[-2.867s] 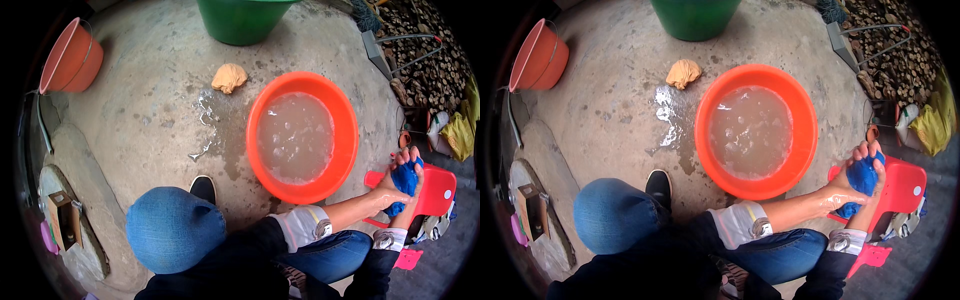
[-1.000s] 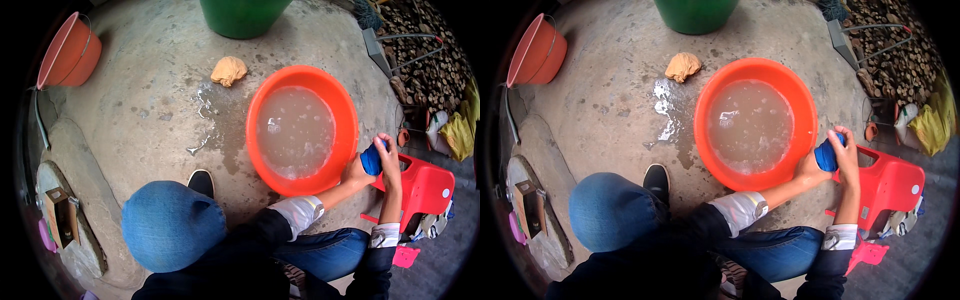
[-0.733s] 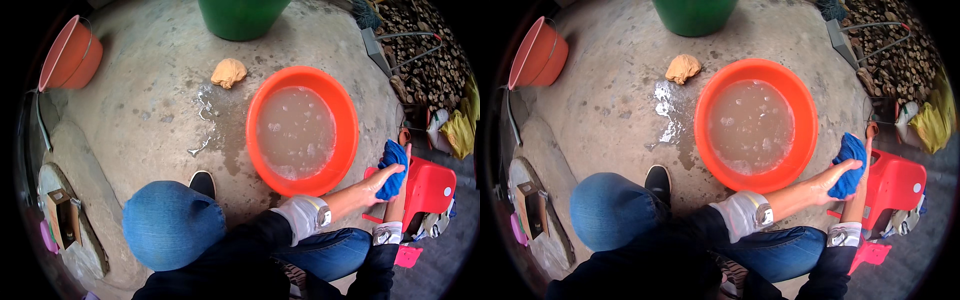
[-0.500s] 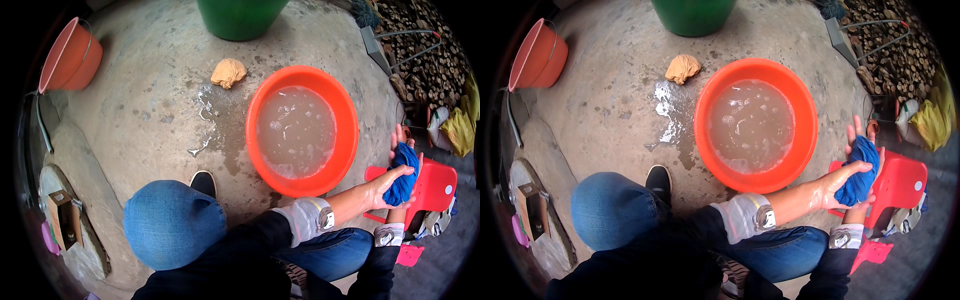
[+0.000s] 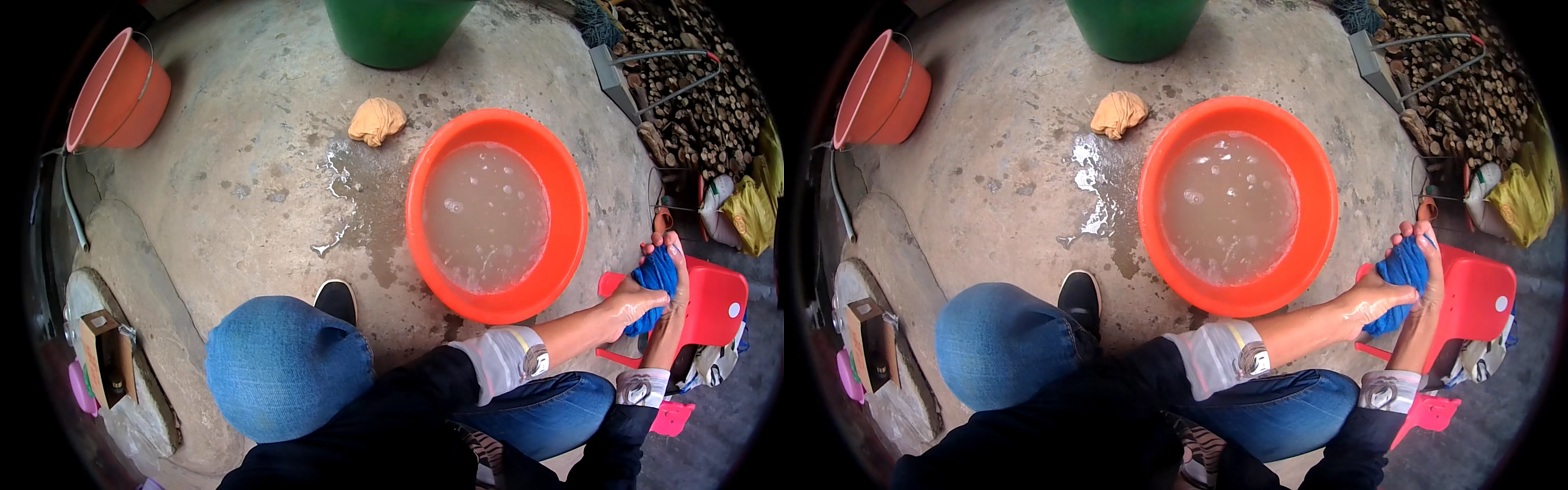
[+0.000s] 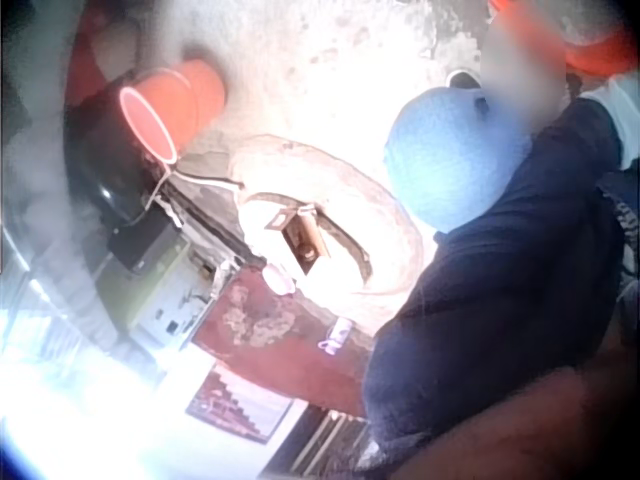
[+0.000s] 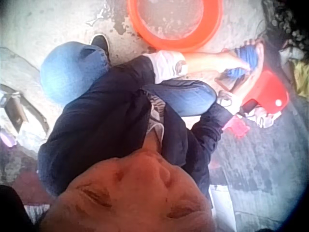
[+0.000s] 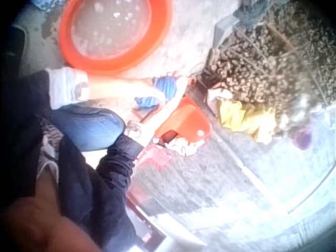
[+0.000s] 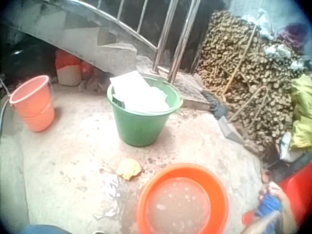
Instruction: The person squats beside a red basin filled with water and hand-washes a blue cloth and a tan cloth. They scrub, rinse, and wring out each cloth, then place them on a nearby surface.
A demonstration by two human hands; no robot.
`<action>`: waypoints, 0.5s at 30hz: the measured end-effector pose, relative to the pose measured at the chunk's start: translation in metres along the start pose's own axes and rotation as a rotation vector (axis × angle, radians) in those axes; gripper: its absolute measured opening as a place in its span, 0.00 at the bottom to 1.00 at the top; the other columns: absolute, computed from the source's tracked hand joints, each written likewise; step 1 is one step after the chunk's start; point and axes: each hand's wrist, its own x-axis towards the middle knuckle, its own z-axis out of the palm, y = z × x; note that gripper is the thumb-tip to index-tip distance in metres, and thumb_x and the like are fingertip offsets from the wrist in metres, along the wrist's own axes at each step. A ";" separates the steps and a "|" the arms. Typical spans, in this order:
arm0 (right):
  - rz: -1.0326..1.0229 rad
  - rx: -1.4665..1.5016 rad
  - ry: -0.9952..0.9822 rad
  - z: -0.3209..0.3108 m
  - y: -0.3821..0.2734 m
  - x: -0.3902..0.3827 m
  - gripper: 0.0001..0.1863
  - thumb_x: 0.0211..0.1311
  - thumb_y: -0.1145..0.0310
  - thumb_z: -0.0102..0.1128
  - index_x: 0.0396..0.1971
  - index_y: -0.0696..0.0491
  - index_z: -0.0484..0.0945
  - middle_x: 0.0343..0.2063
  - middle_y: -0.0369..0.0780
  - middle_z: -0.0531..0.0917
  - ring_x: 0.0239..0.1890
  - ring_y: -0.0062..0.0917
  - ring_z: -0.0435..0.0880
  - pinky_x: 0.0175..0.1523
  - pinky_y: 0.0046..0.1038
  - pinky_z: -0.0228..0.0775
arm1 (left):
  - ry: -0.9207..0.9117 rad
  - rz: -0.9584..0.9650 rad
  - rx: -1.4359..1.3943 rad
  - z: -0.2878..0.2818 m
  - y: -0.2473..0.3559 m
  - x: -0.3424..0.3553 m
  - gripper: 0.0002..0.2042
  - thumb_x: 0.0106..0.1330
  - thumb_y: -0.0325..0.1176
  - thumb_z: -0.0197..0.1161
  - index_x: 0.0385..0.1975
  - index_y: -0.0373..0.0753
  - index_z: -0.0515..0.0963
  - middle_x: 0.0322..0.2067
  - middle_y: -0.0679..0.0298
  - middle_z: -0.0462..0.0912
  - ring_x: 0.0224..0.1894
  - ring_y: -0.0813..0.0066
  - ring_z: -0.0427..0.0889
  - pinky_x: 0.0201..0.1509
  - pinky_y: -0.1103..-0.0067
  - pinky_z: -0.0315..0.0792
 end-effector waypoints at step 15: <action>-0.017 -0.263 0.217 0.019 0.015 0.014 0.09 0.60 0.64 0.60 0.34 0.49 0.70 0.32 0.36 0.76 0.35 0.24 0.80 0.39 0.26 0.75 | 0.389 0.371 0.722 -0.029 -0.007 0.007 0.40 0.51 0.48 0.70 0.58 0.37 0.55 0.47 0.42 0.75 0.49 0.49 0.79 0.52 0.65 0.72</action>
